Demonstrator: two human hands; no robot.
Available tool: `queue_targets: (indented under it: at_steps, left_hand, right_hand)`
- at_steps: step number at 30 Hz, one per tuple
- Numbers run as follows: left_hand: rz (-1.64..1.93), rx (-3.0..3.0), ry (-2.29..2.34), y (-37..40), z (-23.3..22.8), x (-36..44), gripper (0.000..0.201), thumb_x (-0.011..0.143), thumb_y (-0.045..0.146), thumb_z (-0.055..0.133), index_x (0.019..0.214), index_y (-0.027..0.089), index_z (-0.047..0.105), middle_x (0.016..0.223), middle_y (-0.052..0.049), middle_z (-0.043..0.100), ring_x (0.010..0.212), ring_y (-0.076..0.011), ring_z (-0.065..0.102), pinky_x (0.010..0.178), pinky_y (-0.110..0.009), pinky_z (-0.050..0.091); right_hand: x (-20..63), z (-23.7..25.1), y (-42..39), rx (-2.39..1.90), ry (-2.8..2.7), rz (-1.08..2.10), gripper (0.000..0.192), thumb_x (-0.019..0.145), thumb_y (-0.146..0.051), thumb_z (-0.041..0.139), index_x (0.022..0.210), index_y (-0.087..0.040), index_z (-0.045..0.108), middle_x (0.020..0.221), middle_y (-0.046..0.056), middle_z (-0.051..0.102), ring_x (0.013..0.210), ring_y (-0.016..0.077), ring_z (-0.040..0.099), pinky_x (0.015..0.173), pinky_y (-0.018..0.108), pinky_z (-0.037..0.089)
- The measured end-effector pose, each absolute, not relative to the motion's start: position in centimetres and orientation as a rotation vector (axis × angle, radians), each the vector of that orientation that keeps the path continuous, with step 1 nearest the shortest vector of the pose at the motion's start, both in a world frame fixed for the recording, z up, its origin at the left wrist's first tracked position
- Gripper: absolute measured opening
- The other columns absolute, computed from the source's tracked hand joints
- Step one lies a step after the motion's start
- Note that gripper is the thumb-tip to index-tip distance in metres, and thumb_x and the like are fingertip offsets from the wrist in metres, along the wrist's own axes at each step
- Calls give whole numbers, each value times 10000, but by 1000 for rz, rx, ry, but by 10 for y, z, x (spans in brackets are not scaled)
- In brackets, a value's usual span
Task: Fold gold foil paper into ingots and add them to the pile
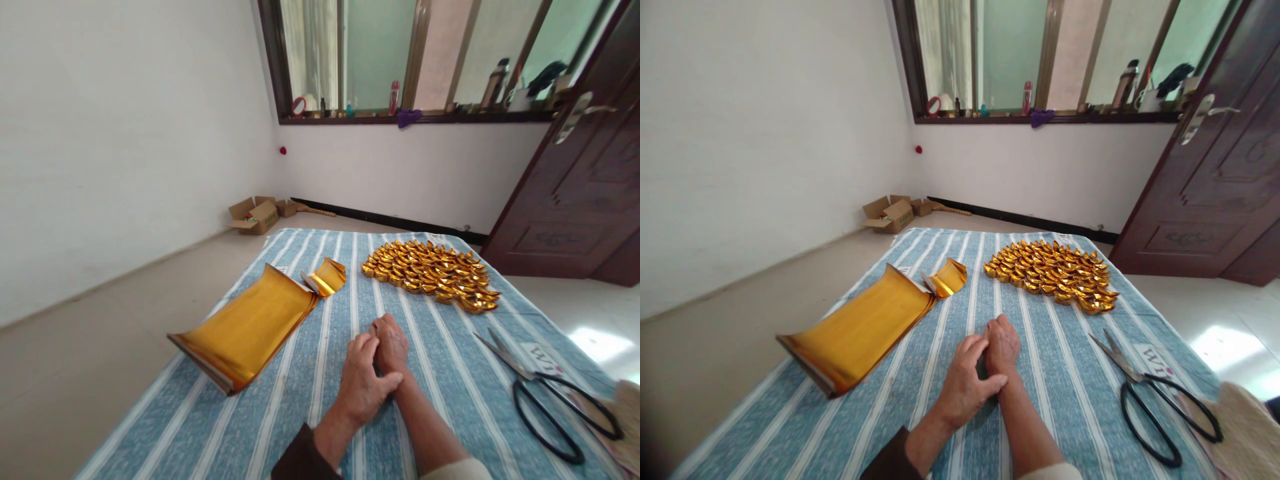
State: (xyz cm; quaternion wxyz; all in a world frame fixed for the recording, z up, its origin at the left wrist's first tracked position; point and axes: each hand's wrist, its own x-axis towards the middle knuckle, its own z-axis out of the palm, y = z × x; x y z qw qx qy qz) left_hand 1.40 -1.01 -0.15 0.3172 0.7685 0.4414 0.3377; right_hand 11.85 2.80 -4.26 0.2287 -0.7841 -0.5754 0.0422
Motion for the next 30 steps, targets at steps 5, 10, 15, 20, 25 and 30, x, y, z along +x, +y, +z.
queue_targets:
  at_steps: [5, 10, 15, 20, 25, 30]
  left_hand:
    - [916, 2056, 1207, -18, -4, 15, 271, 608, 125, 729, 779, 196, 531, 949, -50, 596, 943, -242, 556, 874, -394, 477]
    - [917, 2051, 1206, -22, -6, 17, 217, 633, 85, 671, 721, 200, 509, 863, -31, 570, 827, -202, 554, 779, -346, 491]
    - [945, 2033, 1135, -15, -5, 18, 497, 586, 118, 736, 1057, 179, 590, 1183, -90, 584, 1123, -278, 520, 1012, -446, 430]
    - [922, 2069, 1171, -17, -7, 16, 417, 610, 132, 721, 1002, 191, 592, 1081, -66, 603, 1052, -271, 542, 971, -449, 451]
    - [916, 2036, 1222, -19, -6, 16, 253, 627, 118, 699, 833, 187, 570, 938, -50, 587, 907, -231, 571, 845, -390, 497]
    - [966, 2014, 1164, -14, -5, 16, 479, 576, 168, 767, 1022, 188, 593, 1150, -77, 583, 1119, -285, 530, 1022, -474, 421]
  right_hand:
    - [118, -43, 29, -2167, -1574, 116, 257, 937, -199, 459, 750, -210, 634, 923, 50, 652, 813, 176, 587, 637, 274, 325]
    - [118, -41, 29, -2172, -1572, 122, 254, 938, -199, 459, 755, -201, 636, 937, 58, 647, 813, 175, 586, 644, 274, 330]
    - [118, -39, 26, -2150, -1577, 142, 264, 948, -199, 443, 754, -205, 623, 890, 28, 644, 792, 158, 583, 626, 269, 319]
    - [118, -40, 26, -2158, -1576, 130, 272, 951, -206, 441, 752, -203, 625, 905, 43, 647, 821, 174, 585, 647, 272, 324]
    - [117, -39, 29, -2174, -1568, 124, 251, 931, -192, 463, 745, -200, 632, 932, 59, 652, 816, 182, 591, 631, 280, 321]
    - [117, -38, 27, -2162, -1567, 131, 258, 931, -187, 454, 745, -206, 632, 897, 39, 653, 778, 164, 590, 608, 279, 310]
